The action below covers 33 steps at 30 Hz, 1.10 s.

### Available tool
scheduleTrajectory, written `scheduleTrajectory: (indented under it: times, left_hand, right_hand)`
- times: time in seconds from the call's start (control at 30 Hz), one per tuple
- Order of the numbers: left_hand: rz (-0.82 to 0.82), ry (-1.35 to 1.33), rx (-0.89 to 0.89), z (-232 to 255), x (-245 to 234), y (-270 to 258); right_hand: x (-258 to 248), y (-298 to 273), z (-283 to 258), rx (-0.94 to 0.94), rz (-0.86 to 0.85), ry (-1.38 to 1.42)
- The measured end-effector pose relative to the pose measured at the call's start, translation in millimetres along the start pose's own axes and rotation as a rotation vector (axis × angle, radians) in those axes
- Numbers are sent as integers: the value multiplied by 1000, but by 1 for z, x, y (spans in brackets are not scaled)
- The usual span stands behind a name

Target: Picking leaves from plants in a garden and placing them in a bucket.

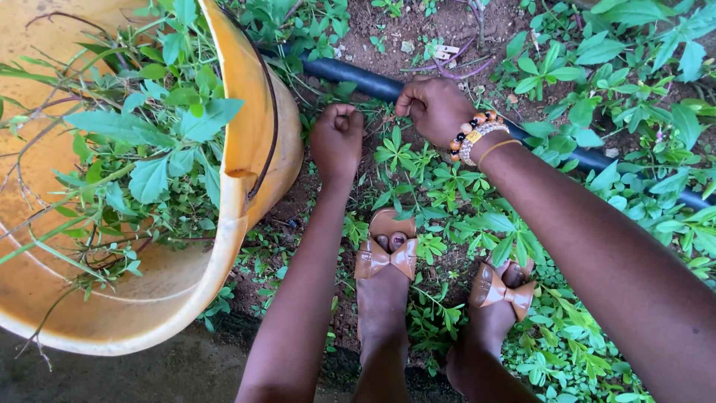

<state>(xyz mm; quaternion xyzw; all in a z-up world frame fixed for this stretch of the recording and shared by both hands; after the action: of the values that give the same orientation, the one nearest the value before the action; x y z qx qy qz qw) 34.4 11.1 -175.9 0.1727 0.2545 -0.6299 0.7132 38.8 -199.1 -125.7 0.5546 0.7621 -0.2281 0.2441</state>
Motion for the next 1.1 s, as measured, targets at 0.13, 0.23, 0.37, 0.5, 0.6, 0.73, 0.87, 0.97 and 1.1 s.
scheduleTrajectory:
  times: [0.13,0.23,0.37,0.5,0.6,0.73,0.87,0.97,1.1]
  left_hand:
    - [4,-252,80,-8,0,-9]
    - [-12,-400,31,3,-4,-11]
    - [-106,-583,-372,-3,1,-8]
    - [-112,-608,-347,-2,5,-3]
    - [-123,-561,-316,2,7,1]
    - [-73,-595,-368,1,15,6]
    - [-41,-806,-524,2,19,12]
    - [-32,-812,-621,3,21,18]
    - [-14,-760,-565,6,26,18]
  right_hand:
    - [0,6,-3,78,-13,-1]
    - [1,10,-7,187,-34,52]
    - [1,10,-7,231,-40,100]
    - [1,11,-6,258,-45,129]
    - [4,11,-3,256,-42,107]
    - [8,13,0,217,-38,75]
    - [7,14,-3,216,-45,63]
    - [7,15,-9,220,-36,43]
    - [4,15,-16,252,-38,39]
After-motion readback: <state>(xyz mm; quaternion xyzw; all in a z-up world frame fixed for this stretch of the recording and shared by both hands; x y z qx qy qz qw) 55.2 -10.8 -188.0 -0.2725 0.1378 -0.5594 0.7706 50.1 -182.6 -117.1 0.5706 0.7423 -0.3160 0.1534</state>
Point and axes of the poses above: each hand's wrist, its own y-axis towards the middle knuckle, its own x-axis out of the palm, z = x × y, the point moved 2 cm from there along y, towards the middle knuckle
